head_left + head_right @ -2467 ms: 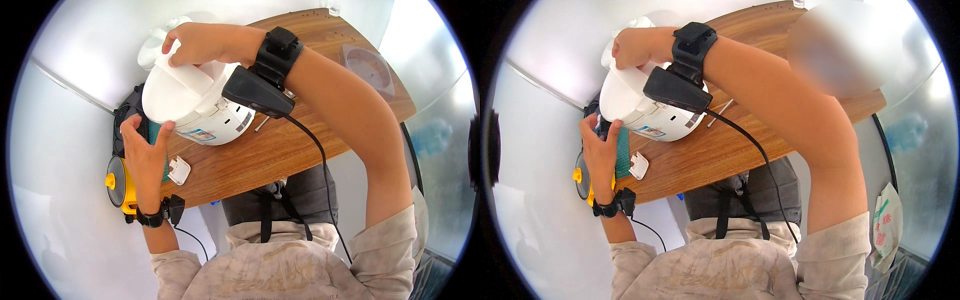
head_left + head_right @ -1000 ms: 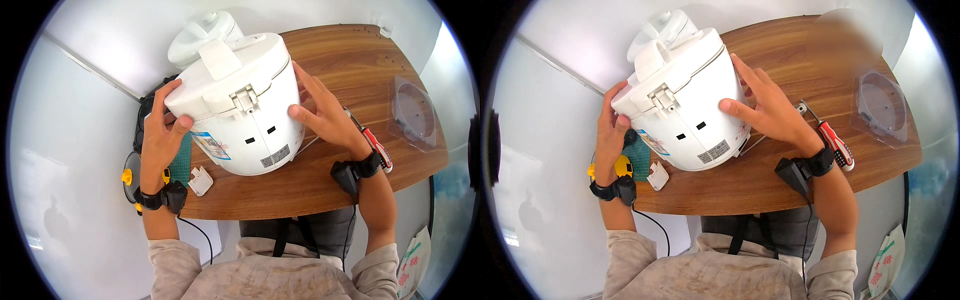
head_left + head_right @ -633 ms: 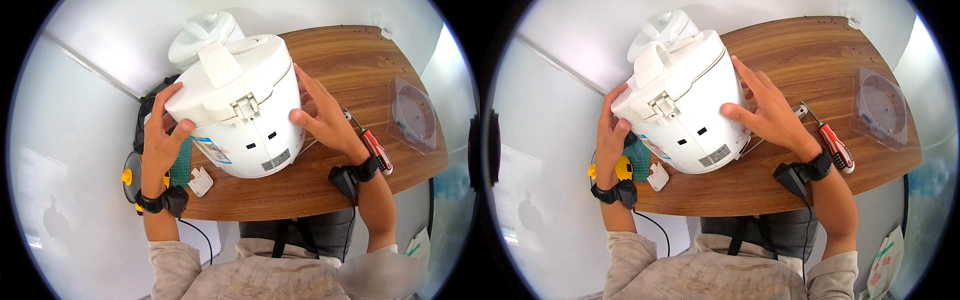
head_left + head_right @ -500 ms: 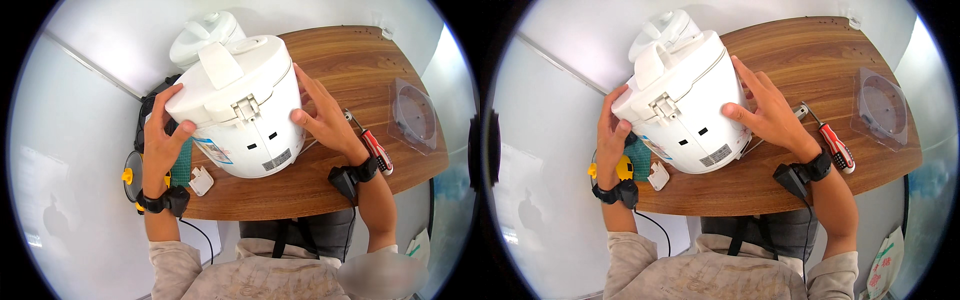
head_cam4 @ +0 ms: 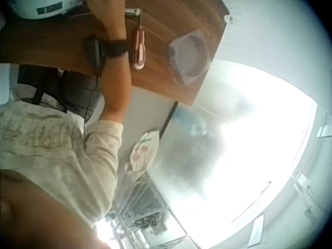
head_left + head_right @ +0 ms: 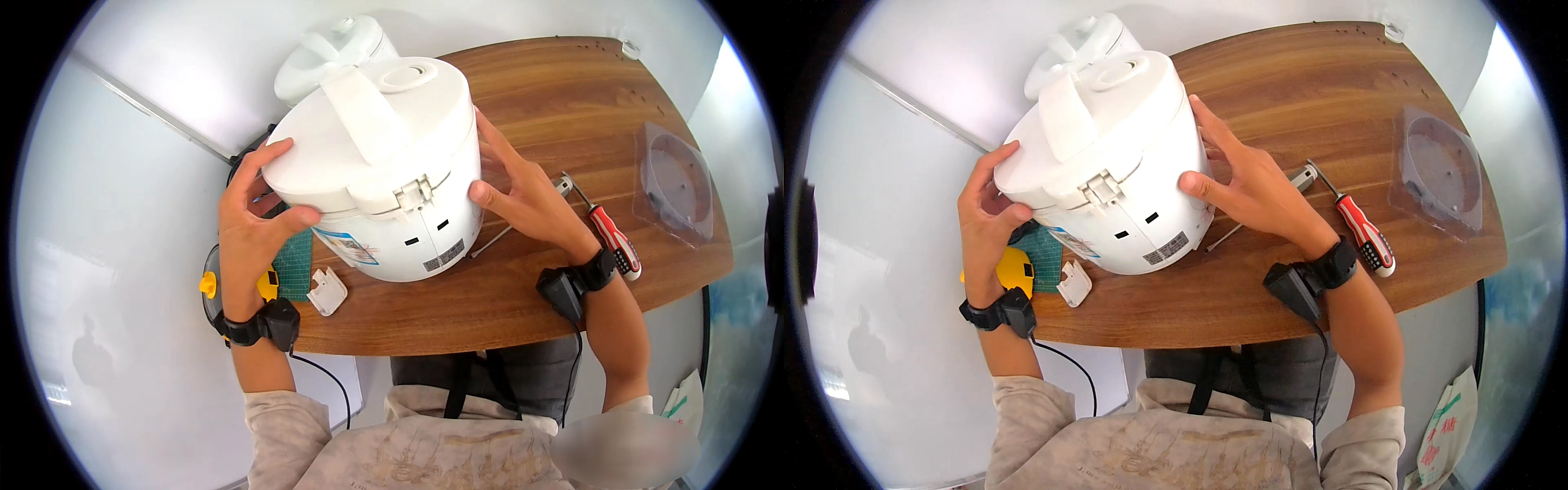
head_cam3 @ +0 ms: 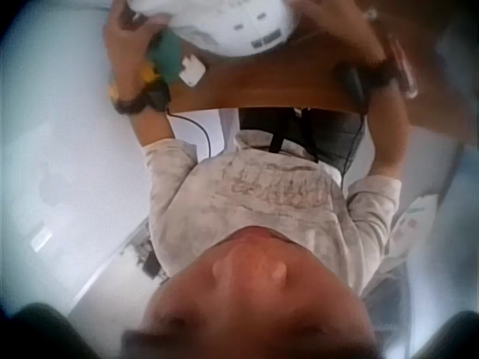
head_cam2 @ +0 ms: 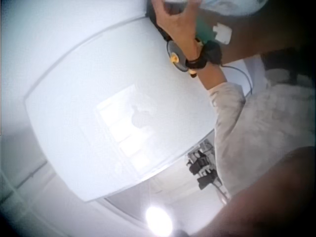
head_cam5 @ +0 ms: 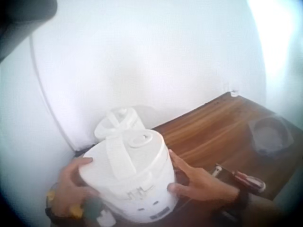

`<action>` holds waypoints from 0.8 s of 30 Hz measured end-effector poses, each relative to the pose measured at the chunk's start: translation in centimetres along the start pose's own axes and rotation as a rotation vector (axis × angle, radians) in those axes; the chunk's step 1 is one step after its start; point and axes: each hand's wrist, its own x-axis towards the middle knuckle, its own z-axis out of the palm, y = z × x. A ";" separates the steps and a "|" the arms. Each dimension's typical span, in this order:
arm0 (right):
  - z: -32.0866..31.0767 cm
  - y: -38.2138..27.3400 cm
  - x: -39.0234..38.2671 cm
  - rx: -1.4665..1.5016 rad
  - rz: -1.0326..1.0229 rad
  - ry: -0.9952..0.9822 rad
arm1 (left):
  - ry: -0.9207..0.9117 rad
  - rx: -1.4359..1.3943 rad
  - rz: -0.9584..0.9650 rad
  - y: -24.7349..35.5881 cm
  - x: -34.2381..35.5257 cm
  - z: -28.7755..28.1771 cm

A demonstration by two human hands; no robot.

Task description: The person uses a screwdriver to remove screws from the bottom of a yellow pot, then flips it over and places the lid on top. They then use a screwdriver to remove screws from the side of a white rice cooker, open the lid, and remove a small white plastic part.

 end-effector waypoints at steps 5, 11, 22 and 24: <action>-0.1 -0.4 -0.1 -0.036 0.013 0.015 | 0.011 -0.010 0.019 -0.3 0.1 -0.3; -0.2 -1.2 -0.1 -0.006 0.028 0.047 | -0.035 -0.072 0.023 -1.2 0.2 -0.6; -0.2 -2.1 -0.5 0.003 0.003 0.069 | -0.086 -0.129 0.004 -3.8 0.1 -1.4; -0.1 -2.4 -0.5 -0.001 0.011 0.063 | -0.098 -0.144 0.012 -4.0 -0.1 -1.6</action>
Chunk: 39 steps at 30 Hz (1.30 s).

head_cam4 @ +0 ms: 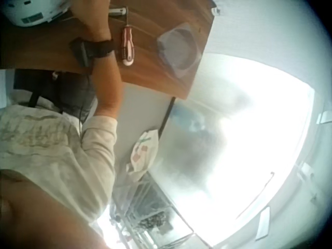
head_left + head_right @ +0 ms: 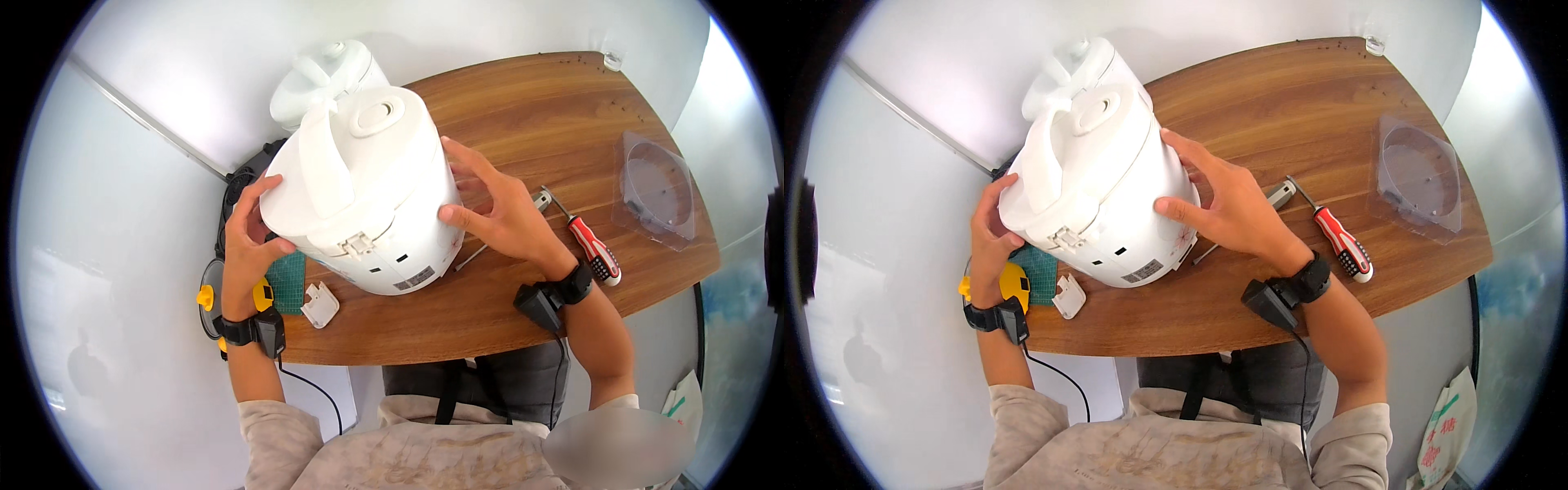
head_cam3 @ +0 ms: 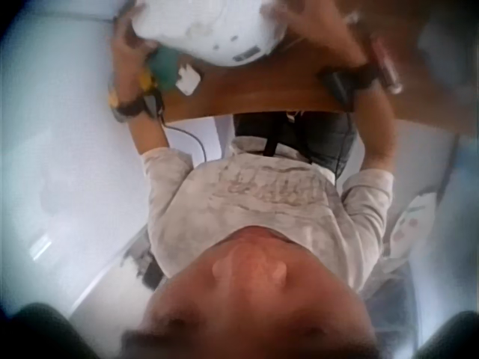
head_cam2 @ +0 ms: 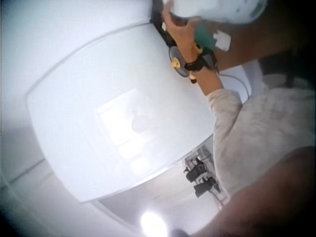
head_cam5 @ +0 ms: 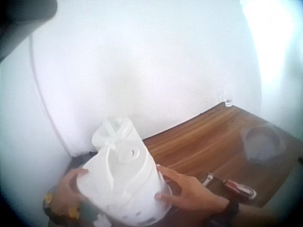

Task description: The person uses a screwdriver to remove screws from the bottom of a yellow pot, then flips it over and places the lid on top. They then use a screwdriver to remove screws from the side of a white rice cooker, open the lid, and remove a small white plastic part.

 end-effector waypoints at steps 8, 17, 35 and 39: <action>-0.4 -0.3 0.0 -0.043 0.009 -0.046 | -0.058 -0.042 0.061 -1.8 -1.0 -0.6; 0.0 -0.4 -0.3 -0.150 -0.074 -0.047 | -0.090 0.001 0.081 -2.6 -1.9 -1.0; -0.1 -0.7 -0.3 -0.168 -0.118 -0.062 | -0.082 -0.084 -0.073 -0.3 -2.3 -1.1; -0.1 -0.8 -0.3 -0.122 -0.087 -0.089 | -0.015 0.019 -0.094 1.4 -2.0 0.4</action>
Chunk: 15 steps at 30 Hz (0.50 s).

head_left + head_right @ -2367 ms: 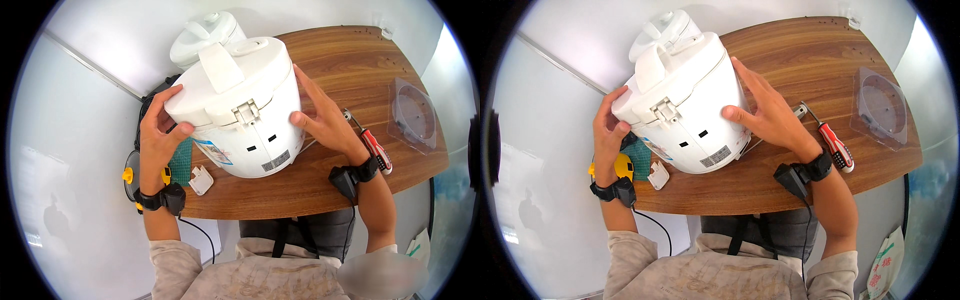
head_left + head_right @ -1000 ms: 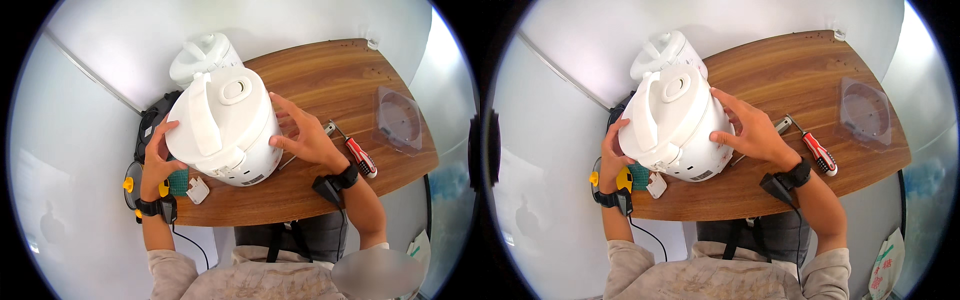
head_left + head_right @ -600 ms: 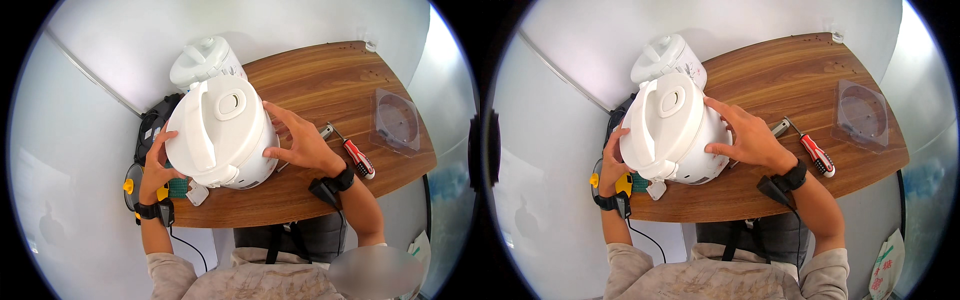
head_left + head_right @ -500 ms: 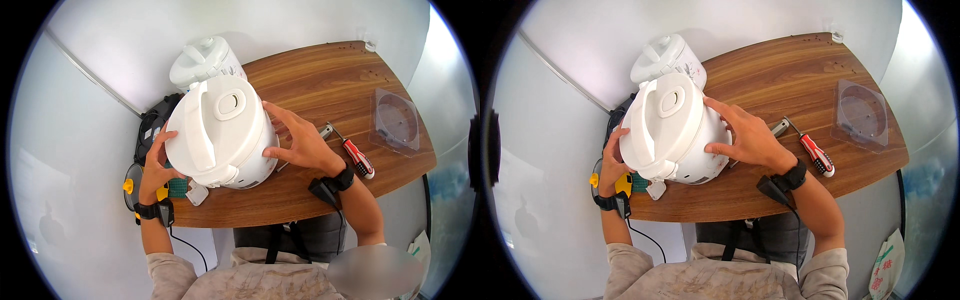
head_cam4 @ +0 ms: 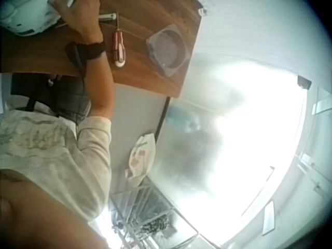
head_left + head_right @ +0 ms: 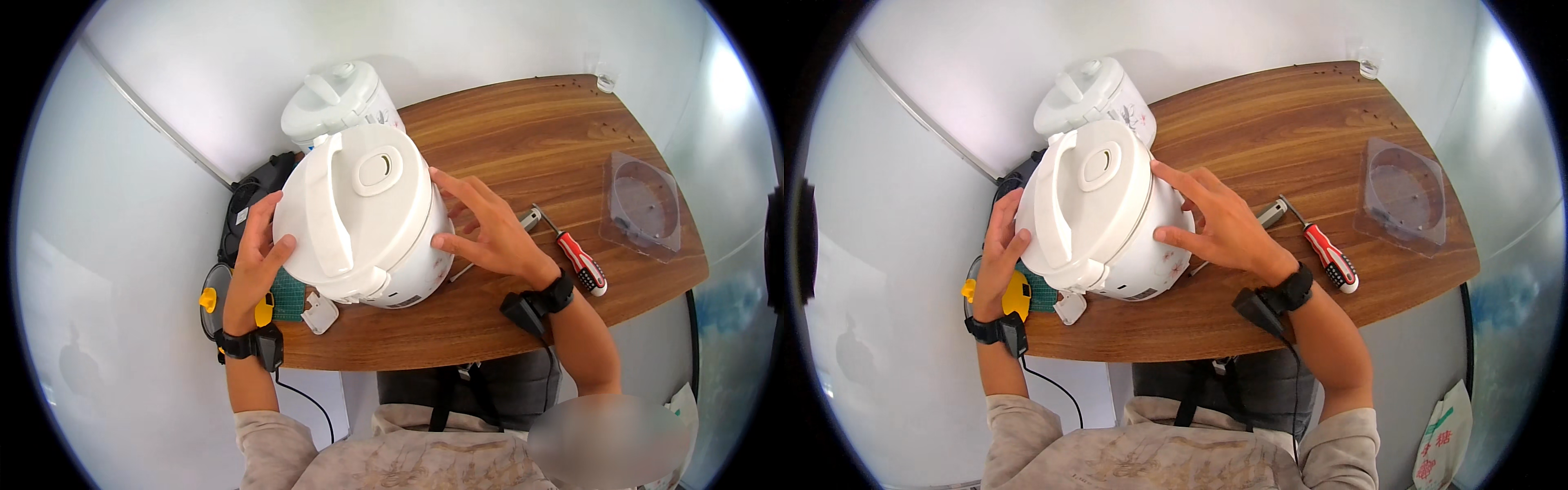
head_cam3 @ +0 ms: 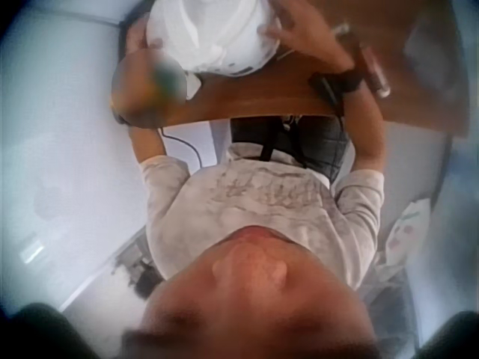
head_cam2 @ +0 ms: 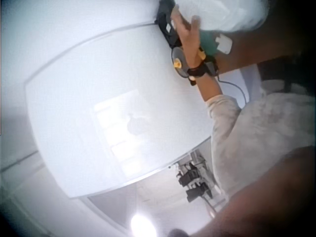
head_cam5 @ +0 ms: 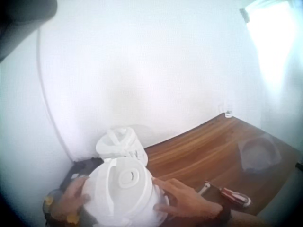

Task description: The person uses a screwdriver to remove screws from the bottom of a yellow pot, then flips it over and places the lid on top. They then use a screwdriver to remove screws from the side of a white rice cooker, open the lid, and remove a small white plastic part.

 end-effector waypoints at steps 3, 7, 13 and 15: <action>-0.4 -0.4 0.0 0.017 0.056 -0.047 | -0.008 0.023 -0.007 -0.1 0.0 0.0; -0.2 -0.3 -0.2 -0.011 0.022 -0.020 | -0.012 0.086 -0.002 0.1 0.0 0.0; -0.1 -0.4 -0.2 -0.017 0.005 -0.003 | 0.002 0.093 -0.009 0.5 0.6 0.0; -0.4 -0.7 0.4 -0.013 0.015 -0.037 | 0.024 0.021 -0.071 -0.2 1.6 -0.2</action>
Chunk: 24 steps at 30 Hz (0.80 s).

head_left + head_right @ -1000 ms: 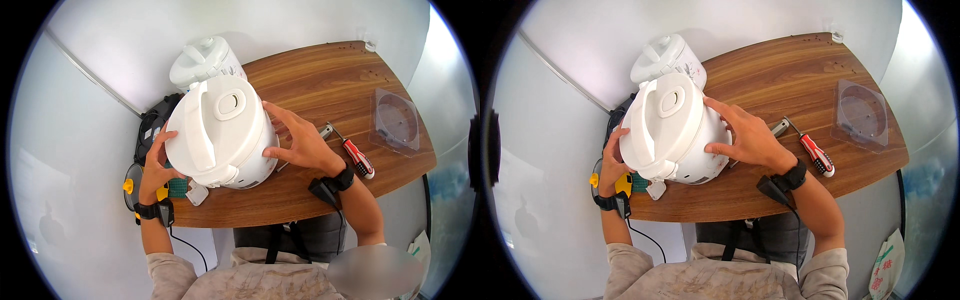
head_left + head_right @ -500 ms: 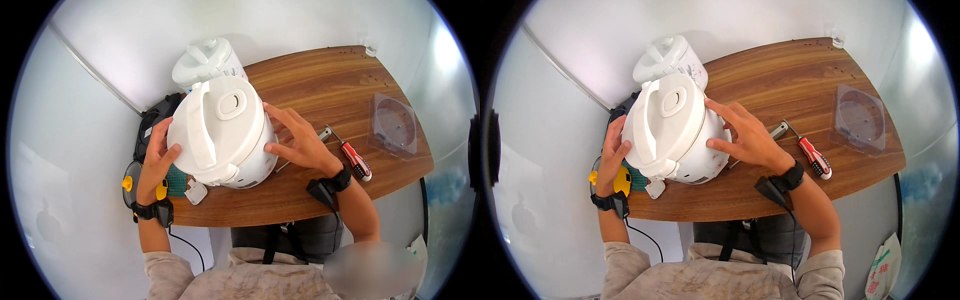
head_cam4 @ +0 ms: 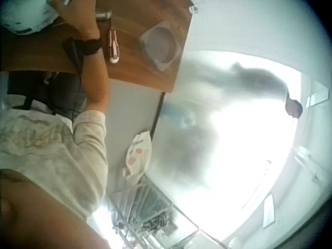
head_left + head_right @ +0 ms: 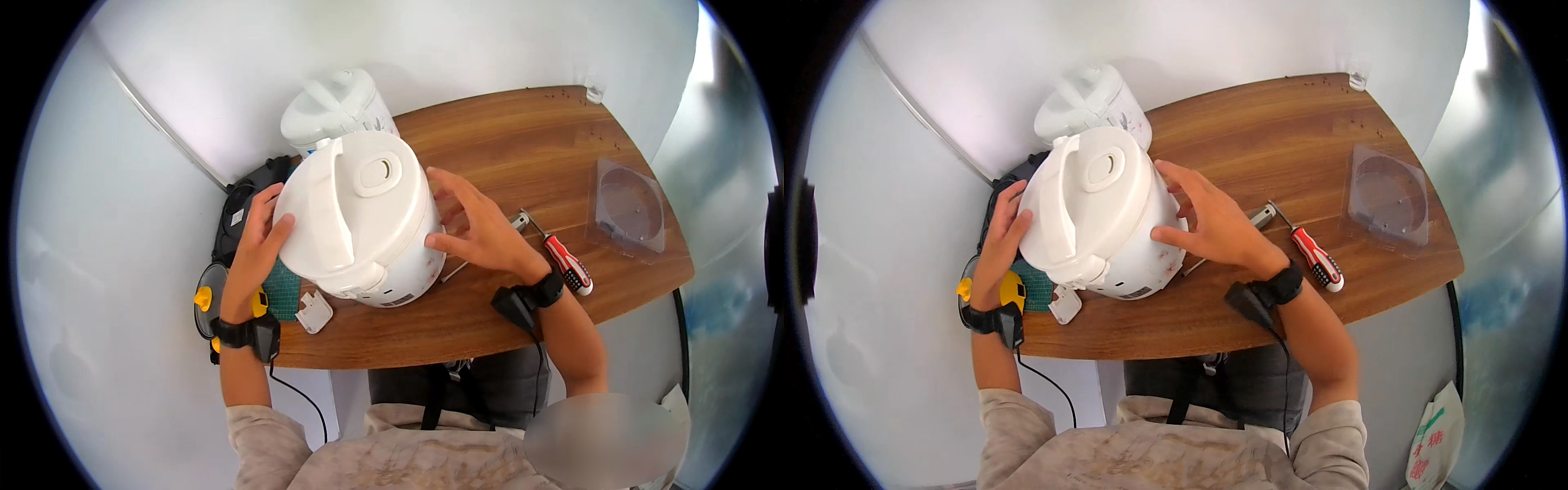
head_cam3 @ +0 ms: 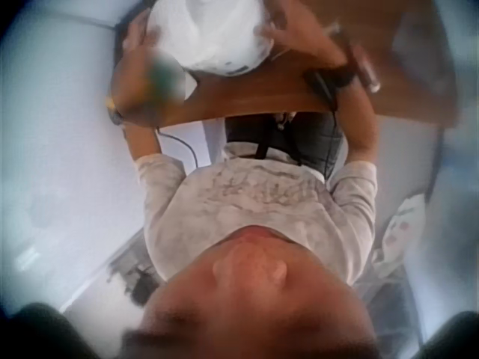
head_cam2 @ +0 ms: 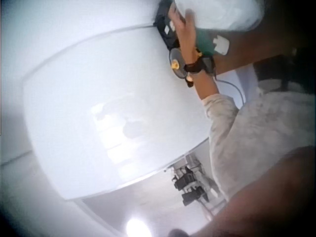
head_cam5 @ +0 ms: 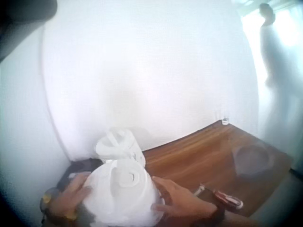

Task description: The person uses a screwdriver to remove screws from the bottom of a yellow pot, then flips it over and places the lid on top. They then use a screwdriver to remove screws from the side of a white rice cooker, open the lid, and remove a small white plastic part.

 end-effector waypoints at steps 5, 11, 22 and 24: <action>-1.6 -2.1 0.7 -0.161 0.005 -0.072 | 0.052 -0.091 -0.018 -1.0 0.9 1.2; -3.2 -6.9 4.9 -0.254 -0.091 0.079 | 0.109 -0.042 0.014 -0.2 -0.1 2.9; 1.2 -13.0 14.8 -0.819 -0.082 -0.480 | 0.252 0.085 0.058 -0.1 -2.2 3.9; 1.4 -12.8 16.1 -0.800 -0.041 -0.521 | 0.233 0.079 0.040 0.3 -1.9 4.1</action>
